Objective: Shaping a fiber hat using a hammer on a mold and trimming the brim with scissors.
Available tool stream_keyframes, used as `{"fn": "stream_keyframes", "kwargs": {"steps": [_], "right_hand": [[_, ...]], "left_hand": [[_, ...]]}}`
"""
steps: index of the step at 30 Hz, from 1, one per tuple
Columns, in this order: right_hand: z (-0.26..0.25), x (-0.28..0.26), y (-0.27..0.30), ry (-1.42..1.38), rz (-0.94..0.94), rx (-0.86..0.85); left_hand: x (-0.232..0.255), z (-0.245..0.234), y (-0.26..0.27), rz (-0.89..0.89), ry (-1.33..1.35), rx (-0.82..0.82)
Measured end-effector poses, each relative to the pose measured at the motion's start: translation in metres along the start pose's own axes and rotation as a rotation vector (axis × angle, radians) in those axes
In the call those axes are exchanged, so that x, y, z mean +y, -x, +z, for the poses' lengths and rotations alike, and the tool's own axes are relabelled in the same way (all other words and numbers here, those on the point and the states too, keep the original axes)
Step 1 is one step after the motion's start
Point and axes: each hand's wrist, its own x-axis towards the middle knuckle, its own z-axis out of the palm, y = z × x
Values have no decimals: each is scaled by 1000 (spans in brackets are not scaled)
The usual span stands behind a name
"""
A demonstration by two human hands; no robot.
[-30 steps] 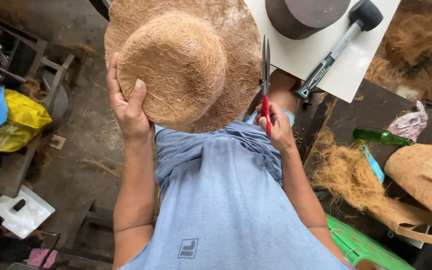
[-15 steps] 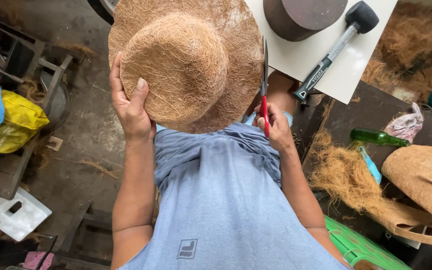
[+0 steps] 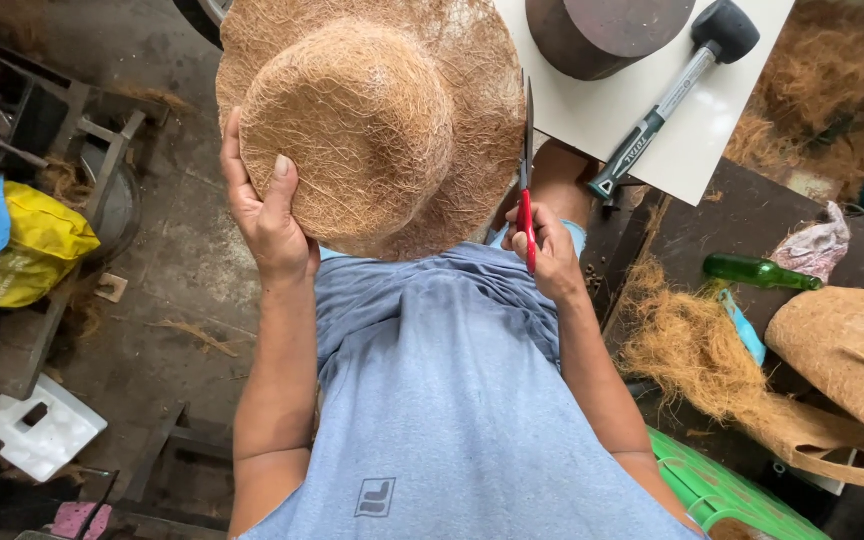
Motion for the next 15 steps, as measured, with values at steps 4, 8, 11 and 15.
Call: {"fn": "stream_keyframes", "kwargs": {"steps": [4,8,11,15], "right_hand": [[0,-6,0,7,13,-7],[0,-9,0,21,24,-7],[0,-12,0,10,29,0],[0,-16,1,16,42,1]], "left_hand": [[3,3,-2,-3,-28,-4],[0,-3,-3,18,-25,-30],[3,1,-2,13,-21,-24],[-2,-8,-4,24,-4,-55]]}}
